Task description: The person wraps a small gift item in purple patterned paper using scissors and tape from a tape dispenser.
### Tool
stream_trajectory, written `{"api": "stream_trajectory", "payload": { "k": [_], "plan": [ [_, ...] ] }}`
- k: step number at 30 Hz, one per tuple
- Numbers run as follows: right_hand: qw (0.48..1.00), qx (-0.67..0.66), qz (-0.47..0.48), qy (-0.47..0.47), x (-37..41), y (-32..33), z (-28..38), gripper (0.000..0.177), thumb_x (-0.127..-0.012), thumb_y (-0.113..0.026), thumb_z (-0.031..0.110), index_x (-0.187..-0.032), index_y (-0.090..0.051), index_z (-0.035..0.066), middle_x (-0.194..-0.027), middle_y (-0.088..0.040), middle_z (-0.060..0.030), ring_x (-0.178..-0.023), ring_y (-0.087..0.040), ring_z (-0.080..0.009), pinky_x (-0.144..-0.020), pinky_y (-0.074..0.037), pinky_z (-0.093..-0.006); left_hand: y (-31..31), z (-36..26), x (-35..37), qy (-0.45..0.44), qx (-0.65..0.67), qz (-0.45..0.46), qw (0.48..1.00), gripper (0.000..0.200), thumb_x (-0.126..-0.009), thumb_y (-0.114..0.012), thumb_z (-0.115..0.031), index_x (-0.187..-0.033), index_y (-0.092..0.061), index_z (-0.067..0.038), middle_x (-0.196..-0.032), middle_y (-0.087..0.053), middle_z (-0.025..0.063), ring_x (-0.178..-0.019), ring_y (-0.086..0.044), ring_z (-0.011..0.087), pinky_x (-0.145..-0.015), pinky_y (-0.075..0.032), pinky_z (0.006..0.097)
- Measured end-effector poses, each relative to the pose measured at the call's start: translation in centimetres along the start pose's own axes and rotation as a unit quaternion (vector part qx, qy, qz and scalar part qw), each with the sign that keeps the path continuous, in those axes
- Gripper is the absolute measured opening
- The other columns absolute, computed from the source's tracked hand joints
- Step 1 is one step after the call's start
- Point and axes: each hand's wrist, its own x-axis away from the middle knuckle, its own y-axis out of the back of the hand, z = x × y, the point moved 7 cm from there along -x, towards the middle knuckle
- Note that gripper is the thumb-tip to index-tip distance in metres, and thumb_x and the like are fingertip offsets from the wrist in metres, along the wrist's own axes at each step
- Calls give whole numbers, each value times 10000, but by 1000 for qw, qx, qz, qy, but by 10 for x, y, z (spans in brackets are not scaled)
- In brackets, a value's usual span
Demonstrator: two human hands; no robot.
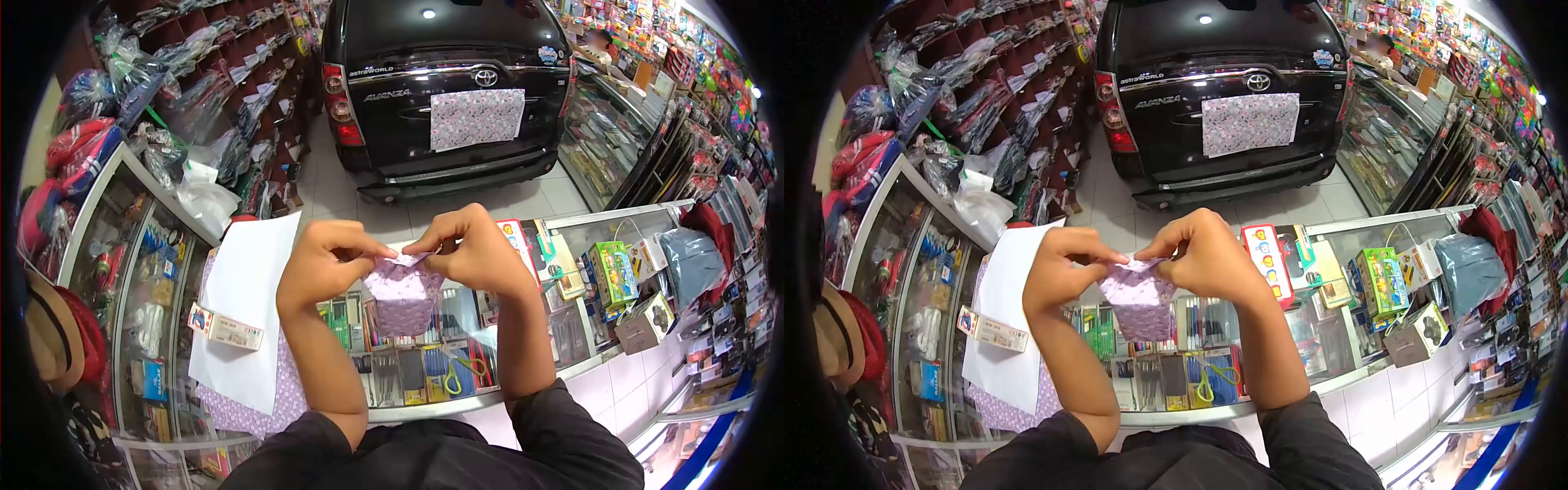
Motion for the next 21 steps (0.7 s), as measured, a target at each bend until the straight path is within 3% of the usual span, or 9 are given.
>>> {"api": "stream_trajectory", "payload": {
  "k": [2,5,6,11,13,15,19,21],
  "plan": [
    [998,16,48,-44,-9,-9,-22,257,-663,-712,-57,-891,-808,9,-674,-701,-81,-625,-638,-116,-598,-503,-285,-5,15,-4,29,23,30,999,270,-731,-692,85,-928,-823,-45,-716,-659,47,-630,-603,94,-559,-432,254],
    [995,51,86,8,-24,-19,-49,238,-644,-716,-49,-868,-784,-7,-672,-698,-88,-627,-643,-118,-588,-502,-296,-16,47,-8,71,55,70,994,264,-722,-684,98,-905,-822,-33,-725,-660,41,-635,-618,101,-564,-457,257],
    [994,53,97,-16,-24,-19,-43,268,-631,-710,-47,-885,-774,6,-673,-695,-88,-627,-648,-116,-587,-498,-301,-16,51,-11,57,58,69,994,265,-722,-679,102,-901,-821,-32,-721,-659,41,-635,-624,104,-565,-458,257],
    [996,24,84,28,-22,-17,-30,277,-653,-725,-42,-915,-782,23,-678,-685,-67,-626,-626,-89,-589,-482,-268,-3,35,-7,3,75,29,997,258,-718,-673,106,-884,-819,-28,-712,-650,28,-602,-608,89,-536,-441,249],
    [999,-38,32,16,-16,-9,-15,265,-677,-738,-43,-931,-786,15,-679,-674,-40,-642,-613,-73,-592,-476,-252,-2,29,-2,19,82,15,996,250,-716,-686,91,-895,-817,-24,-703,-667,24,-578,-579,64,-521,-418,233],
    [999,-34,38,-2,-10,-8,-14,282,-687,-746,-51,-960,-791,2,-694,-676,-22,-653,-607,-67,-596,-477,-247,3,20,0,28,93,-37,995,241,-718,-703,68,-916,-814,-16,-664,-667,13,-564,-556,44,-523,-405,220],
    [991,-81,64,-88,5,-13,-26,243,-711,-777,-23,-951,-780,-68,-724,-706,-40,-661,-633,-85,-617,-503,-249,-18,30,10,132,183,0,974,228,-738,-744,21,-953,-812,-7,-628,-639,-24,-555,-505,31,-529,-365,217],
    [977,-105,46,-181,39,-18,-36,228,-738,-785,-1,-948,-770,-89,-737,-723,-65,-685,-657,-104,-648,-524,-262,-36,47,31,141,264,-27,954,224,-737,-767,10,-958,-807,13,-639,-639,-26,-562,-501,32,-553,-375,212]
  ]
}}
